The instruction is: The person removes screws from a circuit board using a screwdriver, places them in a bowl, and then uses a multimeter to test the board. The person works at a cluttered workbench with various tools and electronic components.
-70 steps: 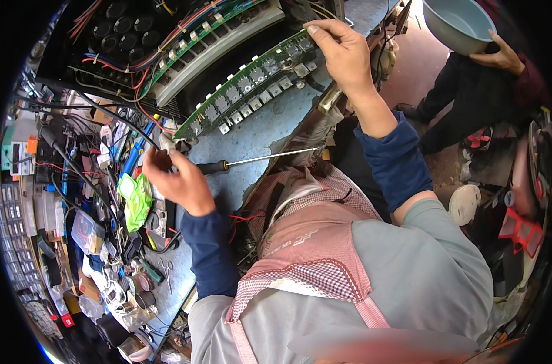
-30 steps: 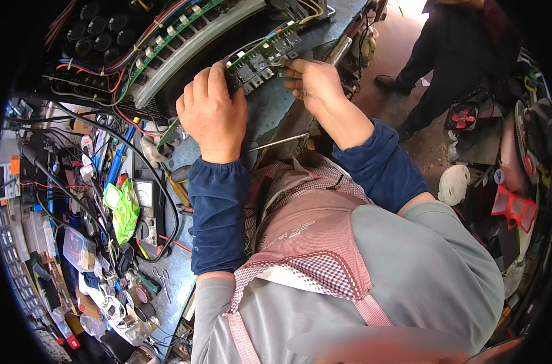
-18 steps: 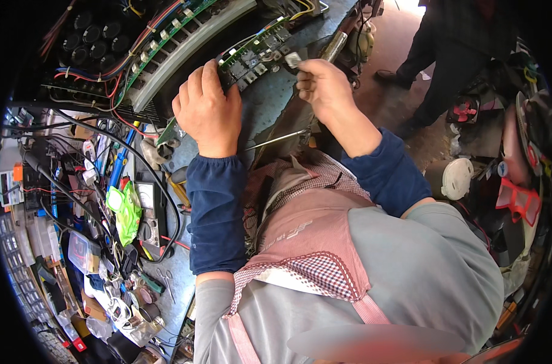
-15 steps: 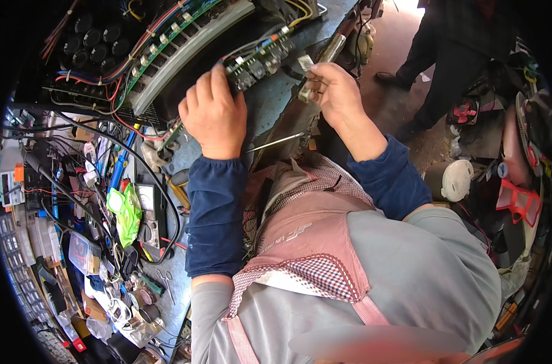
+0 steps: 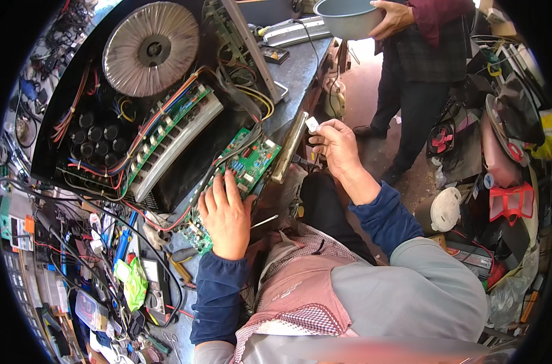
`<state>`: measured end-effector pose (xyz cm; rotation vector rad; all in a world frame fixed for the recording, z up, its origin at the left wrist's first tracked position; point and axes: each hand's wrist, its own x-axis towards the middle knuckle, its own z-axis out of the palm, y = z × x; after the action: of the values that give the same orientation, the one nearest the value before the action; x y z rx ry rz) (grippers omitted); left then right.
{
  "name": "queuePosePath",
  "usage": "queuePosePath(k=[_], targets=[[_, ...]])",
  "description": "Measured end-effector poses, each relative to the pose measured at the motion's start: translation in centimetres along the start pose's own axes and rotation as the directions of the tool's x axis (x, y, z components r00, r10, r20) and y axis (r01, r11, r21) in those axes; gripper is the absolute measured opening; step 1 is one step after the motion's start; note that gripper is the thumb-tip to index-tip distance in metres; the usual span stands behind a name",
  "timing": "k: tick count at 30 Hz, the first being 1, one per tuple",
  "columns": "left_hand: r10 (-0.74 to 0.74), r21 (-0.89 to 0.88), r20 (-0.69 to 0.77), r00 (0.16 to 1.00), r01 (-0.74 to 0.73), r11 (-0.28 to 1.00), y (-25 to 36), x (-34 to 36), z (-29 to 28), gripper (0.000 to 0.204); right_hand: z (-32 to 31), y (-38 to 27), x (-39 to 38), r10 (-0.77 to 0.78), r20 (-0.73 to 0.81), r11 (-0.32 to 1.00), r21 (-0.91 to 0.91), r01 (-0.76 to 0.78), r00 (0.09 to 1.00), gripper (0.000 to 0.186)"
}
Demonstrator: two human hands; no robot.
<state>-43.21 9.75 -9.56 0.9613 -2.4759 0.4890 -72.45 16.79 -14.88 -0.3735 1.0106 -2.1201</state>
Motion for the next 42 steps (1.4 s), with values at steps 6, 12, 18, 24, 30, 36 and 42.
queuePosePath(k=[6, 12, 18, 24, 30, 36, 42], targets=[[0.085, -0.167, -0.114, 0.990, -0.104, 0.980, 0.7, -0.7, -2.9, 0.070, -1.6, -2.8, 4.9, -0.082, -0.113, 0.996, -0.052, 0.076, 0.990, 0.005], [0.045, -0.331, -0.197, 0.979, -0.109, 0.937, 1.1, -7.3, -3.0, 0.020, -2.9, -3.7, 14.0, -0.085, -0.365, 0.996, -0.019, 0.084, 0.927, 0.007], [0.018, -0.240, -0.249, 0.968, -0.080, 0.967, 0.3, -9.4, 1.1, 0.017, -2.5, -4.6, 23.7, -0.186, -0.383, 0.981, -0.016, 0.195, 0.905, 0.007], [0.032, -0.162, -0.258, 0.966, -0.076, 0.984, 0.4, -9.5, 2.0, 0.016, -1.2, -6.4, 27.2, -0.172, -0.428, 0.966, 0.104, 0.237, 0.887, 0.005], [0.072, -0.142, -0.286, 0.956, -0.116, 0.983, 0.2, -9.6, 2.3, 0.018, -1.8, -7.8, 27.7, -0.169, -0.485, 0.970, 0.071, 0.231, 0.858, 0.009], [0.073, -0.146, -0.278, 0.958, -0.117, 0.982, 0.2, -9.7, 2.4, 0.019, -2.3, -8.2, 28.5, -0.153, -0.466, 0.975, 0.074, 0.210, 0.871, 0.014], [0.079, -0.140, -0.274, 0.958, -0.121, 0.983, 0.1, -9.6, 2.2, 0.020, -2.7, -8.9, 30.3, -0.159, -0.463, 0.970, 0.092, 0.226, 0.872, 0.011]])
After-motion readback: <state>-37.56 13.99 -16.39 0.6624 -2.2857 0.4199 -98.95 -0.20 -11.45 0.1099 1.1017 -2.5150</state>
